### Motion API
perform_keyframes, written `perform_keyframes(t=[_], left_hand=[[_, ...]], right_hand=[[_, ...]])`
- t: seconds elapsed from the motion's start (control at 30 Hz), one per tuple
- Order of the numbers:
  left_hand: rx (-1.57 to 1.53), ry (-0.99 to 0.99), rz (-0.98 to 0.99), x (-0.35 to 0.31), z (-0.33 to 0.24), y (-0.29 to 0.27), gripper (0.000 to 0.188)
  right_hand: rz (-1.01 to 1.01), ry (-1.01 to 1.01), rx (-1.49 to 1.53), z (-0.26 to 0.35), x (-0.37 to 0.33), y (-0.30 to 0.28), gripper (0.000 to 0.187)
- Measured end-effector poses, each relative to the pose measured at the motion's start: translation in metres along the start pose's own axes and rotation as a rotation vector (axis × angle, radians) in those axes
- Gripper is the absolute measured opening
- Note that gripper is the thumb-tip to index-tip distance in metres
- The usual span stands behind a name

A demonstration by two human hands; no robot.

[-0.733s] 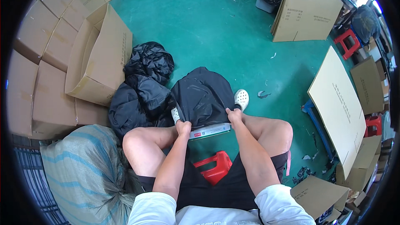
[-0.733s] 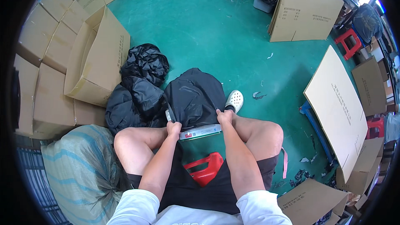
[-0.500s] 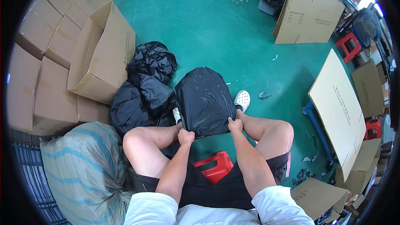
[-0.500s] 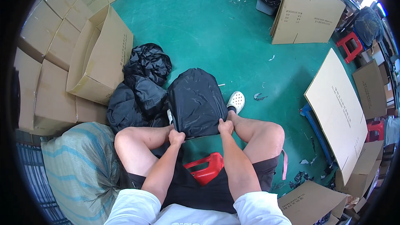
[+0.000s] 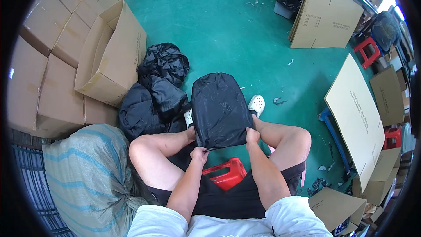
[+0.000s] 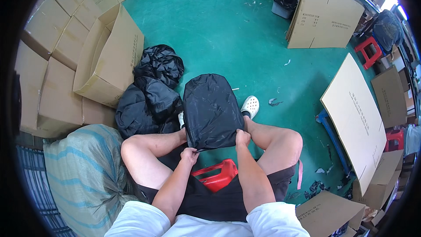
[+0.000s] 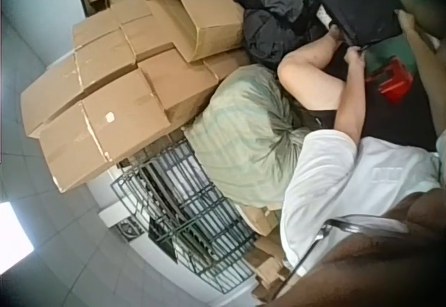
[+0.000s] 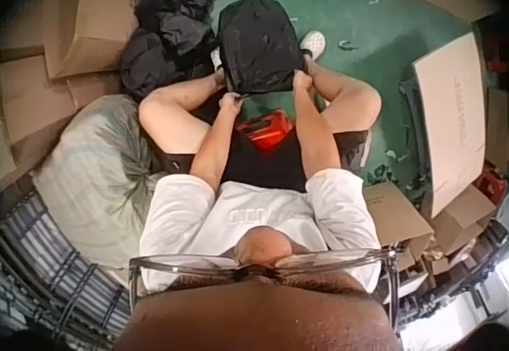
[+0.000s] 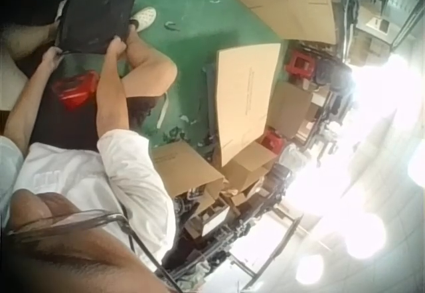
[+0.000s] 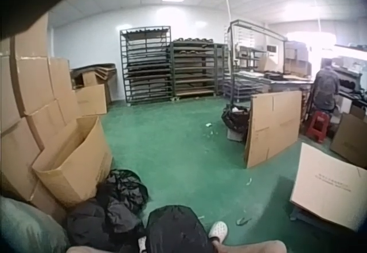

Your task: Organizing and checking black waterproof bags on a warehouse floor.

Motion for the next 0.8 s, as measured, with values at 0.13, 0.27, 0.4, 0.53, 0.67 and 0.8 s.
perform_keyframes(t=[0.13, 0.27, 0.4, 0.53, 0.67, 0.8], left_hand=[[-0.398, -0.166, 0.292, 0.006, -0.002, 0.003, 0.037], [0.122, -0.141, -0.019, 0.007, 0.010, -0.017, 0.030], [-0.049, -0.224, 0.097, 0.010, 0.009, -0.019, 0.041], [-0.173, -0.330, 0.156, 0.000, 0.004, 0.001, 0.042], [0.287, -0.181, -0.142, 0.025, -0.010, -0.022, 0.041], [0.644, 0.750, -0.270, 0.005, -0.057, 0.009, 0.037]], right_hand=[[0.067, -0.111, 0.106, 0.009, -0.010, -0.002, 0.045], [0.036, 0.177, -0.053, 0.000, -0.020, 0.001, 0.046], [-0.019, 0.033, -0.199, -0.016, -0.002, 0.008, 0.046], [-0.094, 0.098, -0.066, -0.038, 0.042, 0.009, 0.046], [-0.100, 0.021, -0.233, -0.014, 0.008, 0.012, 0.044], [-0.121, -0.135, -0.349, 0.012, -0.017, 0.003, 0.051]])
Point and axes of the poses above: each hand's wrist, its own x-axis towards the middle knuckle, its own y-axis out of the palm, z = x × y, the point moved 3 cm from there along x, towards the middle knuckle, and after that the axes turned 7 degrees about y, right-handed, at the moved point
